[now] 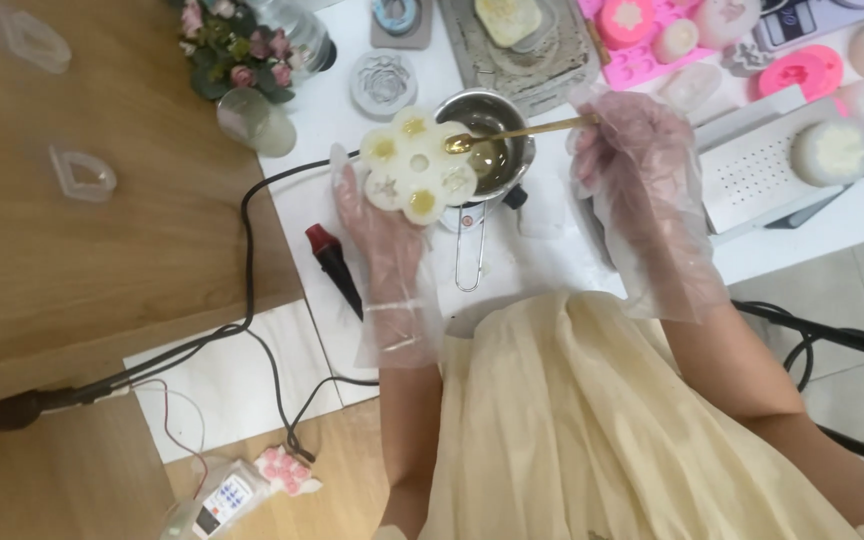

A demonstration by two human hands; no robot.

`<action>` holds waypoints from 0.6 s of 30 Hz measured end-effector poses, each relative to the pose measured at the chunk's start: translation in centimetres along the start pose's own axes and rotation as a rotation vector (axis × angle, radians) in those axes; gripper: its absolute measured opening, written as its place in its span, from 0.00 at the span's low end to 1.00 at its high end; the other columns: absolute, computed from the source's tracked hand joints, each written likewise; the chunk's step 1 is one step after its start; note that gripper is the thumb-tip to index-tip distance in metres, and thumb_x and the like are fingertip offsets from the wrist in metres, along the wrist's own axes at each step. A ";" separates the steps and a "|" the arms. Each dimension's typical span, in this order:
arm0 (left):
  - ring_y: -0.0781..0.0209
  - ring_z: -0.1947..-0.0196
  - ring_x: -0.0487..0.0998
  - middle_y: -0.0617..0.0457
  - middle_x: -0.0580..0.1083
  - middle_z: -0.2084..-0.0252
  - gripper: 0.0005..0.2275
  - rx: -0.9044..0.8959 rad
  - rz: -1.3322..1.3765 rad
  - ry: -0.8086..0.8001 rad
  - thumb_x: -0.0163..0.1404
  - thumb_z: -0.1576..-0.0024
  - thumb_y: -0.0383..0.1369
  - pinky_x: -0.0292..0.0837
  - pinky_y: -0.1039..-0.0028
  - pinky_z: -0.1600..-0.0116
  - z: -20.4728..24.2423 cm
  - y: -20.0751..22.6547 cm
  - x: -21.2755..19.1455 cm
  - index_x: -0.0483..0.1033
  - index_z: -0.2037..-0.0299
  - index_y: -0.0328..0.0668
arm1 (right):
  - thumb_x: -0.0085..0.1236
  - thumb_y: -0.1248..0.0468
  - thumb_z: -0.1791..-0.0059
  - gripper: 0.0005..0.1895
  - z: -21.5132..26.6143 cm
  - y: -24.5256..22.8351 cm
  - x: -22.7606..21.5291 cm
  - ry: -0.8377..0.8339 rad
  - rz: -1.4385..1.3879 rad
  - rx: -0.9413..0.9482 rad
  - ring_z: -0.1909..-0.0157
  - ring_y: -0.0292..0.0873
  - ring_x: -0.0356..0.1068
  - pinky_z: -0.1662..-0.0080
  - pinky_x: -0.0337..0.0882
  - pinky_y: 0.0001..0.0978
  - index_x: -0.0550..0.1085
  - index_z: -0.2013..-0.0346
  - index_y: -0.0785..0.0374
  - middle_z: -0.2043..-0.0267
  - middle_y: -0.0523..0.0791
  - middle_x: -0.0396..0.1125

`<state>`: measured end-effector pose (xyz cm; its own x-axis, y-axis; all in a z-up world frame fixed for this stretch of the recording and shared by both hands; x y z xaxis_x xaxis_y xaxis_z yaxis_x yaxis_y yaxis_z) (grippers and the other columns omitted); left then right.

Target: The recorder is making handmade candles by melting wax and pouring it into various flower-shaped molds at a workbench.

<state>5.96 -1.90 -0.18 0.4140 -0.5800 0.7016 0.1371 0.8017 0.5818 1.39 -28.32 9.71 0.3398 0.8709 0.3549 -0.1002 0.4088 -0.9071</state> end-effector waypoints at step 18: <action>0.50 0.37 0.72 0.45 0.68 0.35 0.25 -0.081 0.165 -0.160 0.41 0.36 0.47 0.75 0.58 0.38 -1.0 -1.0 -2.0 0.58 0.29 0.53 | 0.59 0.65 0.37 0.10 0.5 0.3 -0.9 -0.079 0.059 -0.316 0.73 0.41 0.69 0.70 0.68 0.29 0.76 0.52 0.74 0.67 0.51 0.71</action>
<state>5.90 -1.37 -2.59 0.2898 -0.4506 0.8444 0.1537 0.8927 0.4236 0.60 -28.89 9.20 0.2668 0.9143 0.3048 0.1814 0.2630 -0.9476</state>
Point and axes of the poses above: each hand's wrist, its own z-axis away from the middle knuckle, its own x-axis out of the palm, y = z × x, the point moved 4 cm from there along -z, towards the middle knuckle
